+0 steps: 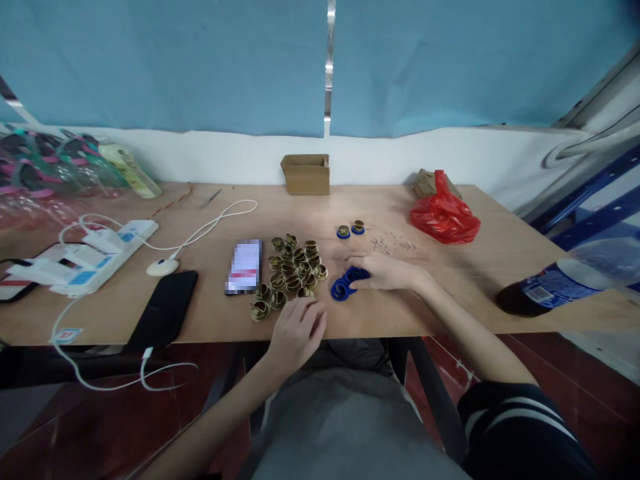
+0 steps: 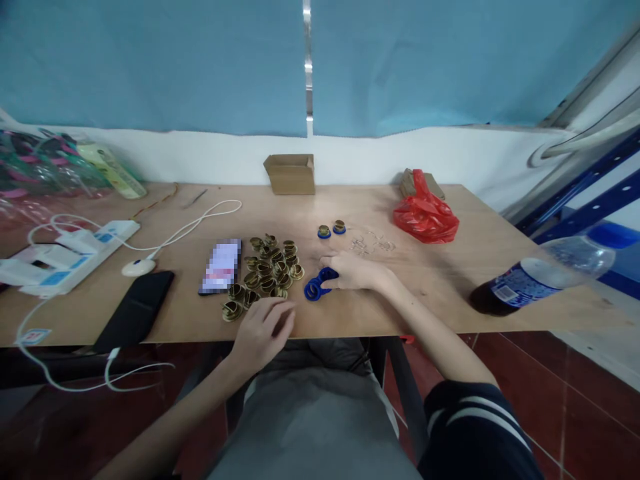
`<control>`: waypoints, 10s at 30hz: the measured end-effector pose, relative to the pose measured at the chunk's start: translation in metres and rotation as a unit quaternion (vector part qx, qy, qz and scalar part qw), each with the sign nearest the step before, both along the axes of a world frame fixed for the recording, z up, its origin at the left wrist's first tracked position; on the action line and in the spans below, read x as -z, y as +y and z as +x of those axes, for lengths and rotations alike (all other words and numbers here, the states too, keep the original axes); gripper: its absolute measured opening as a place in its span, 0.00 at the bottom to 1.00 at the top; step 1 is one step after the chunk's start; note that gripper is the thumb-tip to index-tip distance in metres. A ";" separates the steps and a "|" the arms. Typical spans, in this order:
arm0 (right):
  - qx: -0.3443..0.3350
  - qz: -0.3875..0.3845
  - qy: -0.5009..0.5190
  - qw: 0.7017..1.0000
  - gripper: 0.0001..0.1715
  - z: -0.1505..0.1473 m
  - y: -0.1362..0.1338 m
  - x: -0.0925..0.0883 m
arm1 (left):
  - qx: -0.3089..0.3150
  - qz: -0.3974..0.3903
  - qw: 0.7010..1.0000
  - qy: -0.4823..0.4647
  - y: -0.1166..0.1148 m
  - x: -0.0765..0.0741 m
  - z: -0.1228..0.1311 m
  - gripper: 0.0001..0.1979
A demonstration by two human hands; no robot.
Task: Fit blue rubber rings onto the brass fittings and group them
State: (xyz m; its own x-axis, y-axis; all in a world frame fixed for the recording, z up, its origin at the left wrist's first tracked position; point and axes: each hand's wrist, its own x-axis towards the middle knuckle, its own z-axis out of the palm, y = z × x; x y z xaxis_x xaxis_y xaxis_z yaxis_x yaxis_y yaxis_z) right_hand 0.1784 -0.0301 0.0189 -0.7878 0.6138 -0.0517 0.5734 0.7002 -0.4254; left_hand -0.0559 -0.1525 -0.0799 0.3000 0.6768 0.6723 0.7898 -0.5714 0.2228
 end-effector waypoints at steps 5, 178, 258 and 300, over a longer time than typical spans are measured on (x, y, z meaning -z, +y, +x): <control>-0.009 0.023 0.003 1.000 0.09 -0.002 -0.003 -0.008 | -0.150 -0.004 0.988 0.032 0.008 -0.005 -0.014 0.11; 0.419 0.116 -0.016 0.900 0.07 0.115 0.085 0.096 | 0.251 -0.539 0.701 -0.394 0.021 0.001 -0.022 0.16; 0.257 -0.072 0.369 0.890 0.14 0.040 -0.083 0.018 | 0.252 -0.398 0.774 -0.422 0.003 0.005 0.003 0.22; 0.099 -0.372 0.444 0.809 0.23 -0.014 -0.120 0.075 | 0.241 -0.233 0.908 -0.253 -0.022 -0.026 0.009 0.21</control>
